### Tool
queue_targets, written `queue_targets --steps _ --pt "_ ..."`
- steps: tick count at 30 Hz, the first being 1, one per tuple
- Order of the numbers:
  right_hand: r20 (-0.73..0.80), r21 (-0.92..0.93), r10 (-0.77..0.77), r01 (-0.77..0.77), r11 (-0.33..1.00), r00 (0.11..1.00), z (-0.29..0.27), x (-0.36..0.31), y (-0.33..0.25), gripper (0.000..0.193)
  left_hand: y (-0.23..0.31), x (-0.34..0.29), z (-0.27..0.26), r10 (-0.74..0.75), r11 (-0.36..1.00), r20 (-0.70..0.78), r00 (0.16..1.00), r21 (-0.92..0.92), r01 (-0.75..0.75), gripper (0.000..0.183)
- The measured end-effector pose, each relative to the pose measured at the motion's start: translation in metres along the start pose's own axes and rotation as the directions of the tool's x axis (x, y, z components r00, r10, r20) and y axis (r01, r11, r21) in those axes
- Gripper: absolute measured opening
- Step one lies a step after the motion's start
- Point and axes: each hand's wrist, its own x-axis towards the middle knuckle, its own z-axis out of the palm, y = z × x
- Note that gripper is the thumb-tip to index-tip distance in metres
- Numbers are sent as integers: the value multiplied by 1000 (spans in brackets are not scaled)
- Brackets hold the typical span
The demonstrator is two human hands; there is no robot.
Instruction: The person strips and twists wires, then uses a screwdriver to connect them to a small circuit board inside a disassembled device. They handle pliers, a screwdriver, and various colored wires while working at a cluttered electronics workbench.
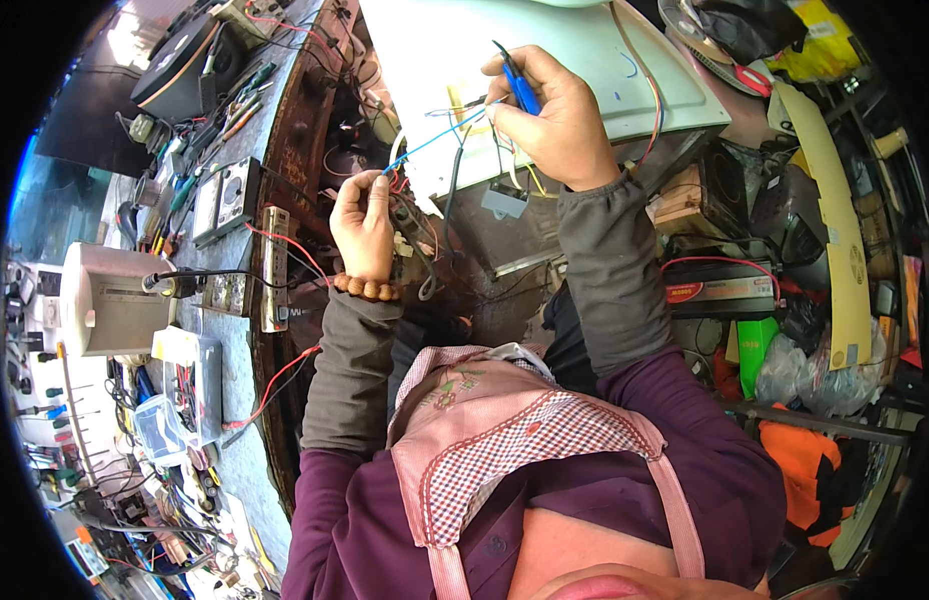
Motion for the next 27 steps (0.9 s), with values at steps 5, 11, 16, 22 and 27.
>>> queue_targets --steps 5,11,16,22,27 --pt "7 21 -3 2 1000 1000 0 1 4 31 -2 0 1 -39 997 11 999 -68 40 7" --pt "-14 20 15 -14 1000 1000 0 1 2 28 -1 -1 0 -45 997 30 999 -61 46 8" --pt "10 -2 20 -20 1000 1000 -3 1 3 32 3 -3 0 -44 996 40 998 -73 47 6" --pt "34 119 -52 47 992 998 -4 -1 -6 27 28 -16 -8 -20 980 -12 1000 -197 18 4" --pt "-191 178 -6 40 983 982 -30 0 11 27 59 -53 -58 -12 933 -125 992 -358 -34 6"
